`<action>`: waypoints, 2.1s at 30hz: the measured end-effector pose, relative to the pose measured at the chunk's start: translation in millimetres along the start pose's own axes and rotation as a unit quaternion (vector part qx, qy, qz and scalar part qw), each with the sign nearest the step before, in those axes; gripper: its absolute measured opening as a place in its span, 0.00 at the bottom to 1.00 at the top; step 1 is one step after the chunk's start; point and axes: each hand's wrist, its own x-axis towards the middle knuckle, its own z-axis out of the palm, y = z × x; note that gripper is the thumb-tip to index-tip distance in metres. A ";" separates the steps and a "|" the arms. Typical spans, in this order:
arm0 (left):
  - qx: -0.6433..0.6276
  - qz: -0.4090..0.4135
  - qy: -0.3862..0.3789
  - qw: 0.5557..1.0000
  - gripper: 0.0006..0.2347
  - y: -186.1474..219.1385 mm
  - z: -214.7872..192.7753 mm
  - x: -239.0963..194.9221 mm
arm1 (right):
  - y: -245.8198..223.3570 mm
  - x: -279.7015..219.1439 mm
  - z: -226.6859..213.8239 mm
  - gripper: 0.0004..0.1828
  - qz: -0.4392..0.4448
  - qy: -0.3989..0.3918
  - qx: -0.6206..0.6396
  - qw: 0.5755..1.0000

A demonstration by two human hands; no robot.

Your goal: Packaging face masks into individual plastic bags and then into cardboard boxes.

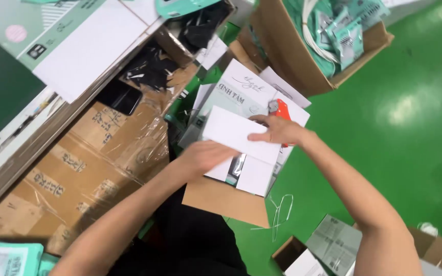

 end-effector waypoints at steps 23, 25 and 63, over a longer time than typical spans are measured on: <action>-0.089 -0.235 0.187 0.950 0.21 38.2 -22.2 7.7 | -192.0 199.0 34.6 0.24 -0.233 0.277 -0.311 0.879; -0.118 -0.231 0.201 0.945 0.20 40.3 -22.5 9.3 | -171.7 215.3 42.0 0.22 -0.231 0.301 -0.325 0.866; 0.078 -0.184 0.088 0.976 0.14 40.2 -33.7 30.9 | 26.4 -113.6 9.7 0.19 -0.099 0.421 0.654 0.620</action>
